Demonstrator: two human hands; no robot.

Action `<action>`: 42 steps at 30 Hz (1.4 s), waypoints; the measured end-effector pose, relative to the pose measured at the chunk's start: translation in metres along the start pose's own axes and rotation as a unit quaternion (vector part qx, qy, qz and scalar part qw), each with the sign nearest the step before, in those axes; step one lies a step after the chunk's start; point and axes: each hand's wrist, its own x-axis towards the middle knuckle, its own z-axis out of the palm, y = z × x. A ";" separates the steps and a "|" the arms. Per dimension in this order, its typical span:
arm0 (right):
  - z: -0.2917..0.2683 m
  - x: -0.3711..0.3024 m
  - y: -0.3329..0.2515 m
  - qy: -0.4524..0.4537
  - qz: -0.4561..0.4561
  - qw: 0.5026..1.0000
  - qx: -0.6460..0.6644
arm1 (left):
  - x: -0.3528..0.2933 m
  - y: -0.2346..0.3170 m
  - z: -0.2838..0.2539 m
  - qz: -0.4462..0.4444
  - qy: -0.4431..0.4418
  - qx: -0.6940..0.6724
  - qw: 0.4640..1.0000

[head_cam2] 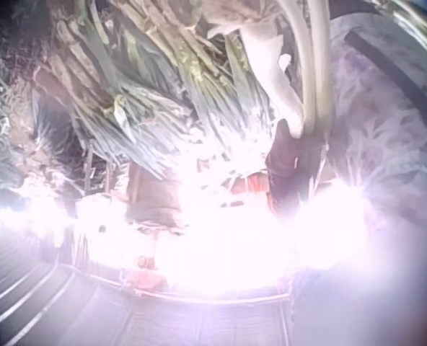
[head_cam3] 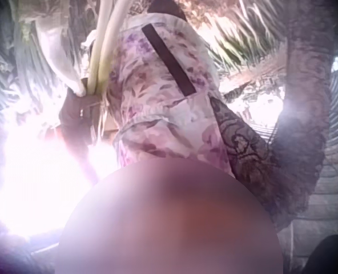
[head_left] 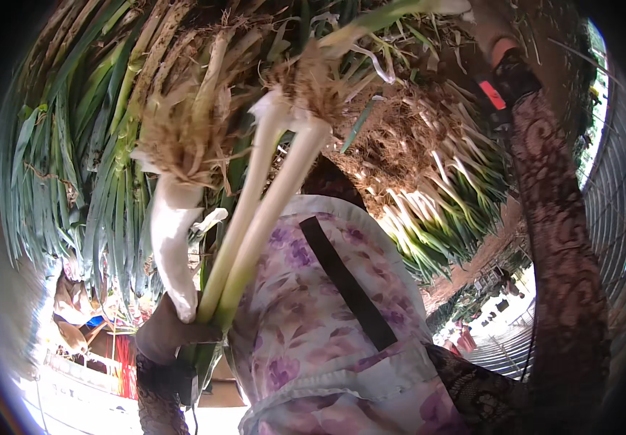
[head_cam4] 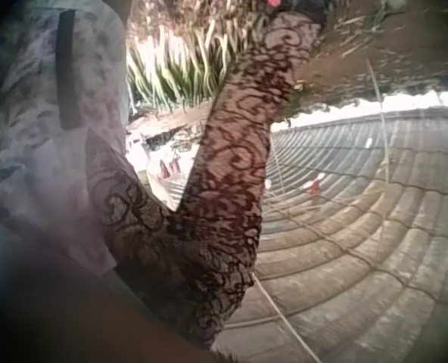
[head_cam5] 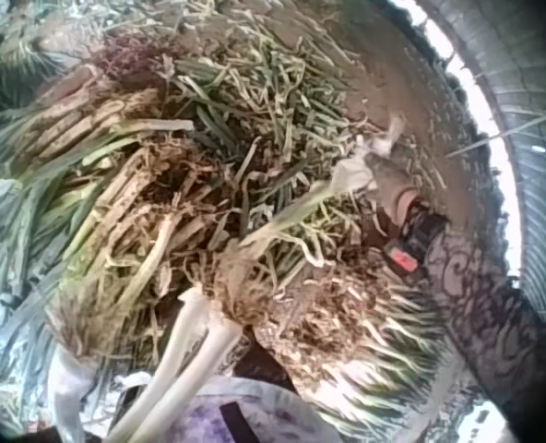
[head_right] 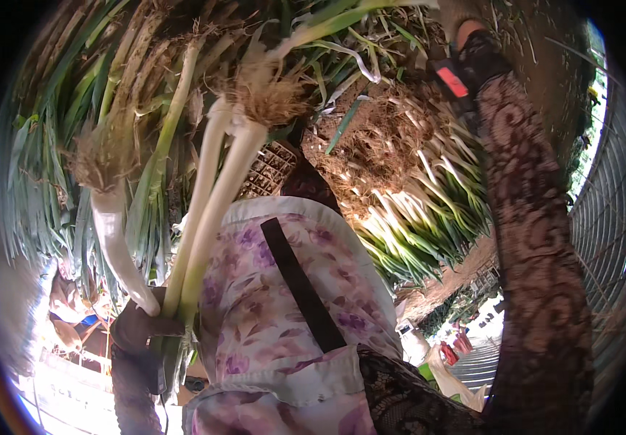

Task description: Use a pneumatic air nozzle to strip outer leaves and clean harvested leeks.

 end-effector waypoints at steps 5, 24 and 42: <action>0.058 -0.093 0.028 -0.373 -0.225 0.838 -0.328 | 0.003 0.026 0.006 -0.035 0.021 -0.075 0.996; 0.003 -0.010 -0.024 -0.135 -0.342 0.812 -0.454 | 0.005 0.032 0.011 -0.013 0.025 -0.040 0.999; 0.039 -0.039 0.061 -0.085 -0.095 0.952 -0.280 | 0.023 0.065 0.016 0.094 0.077 0.174 0.977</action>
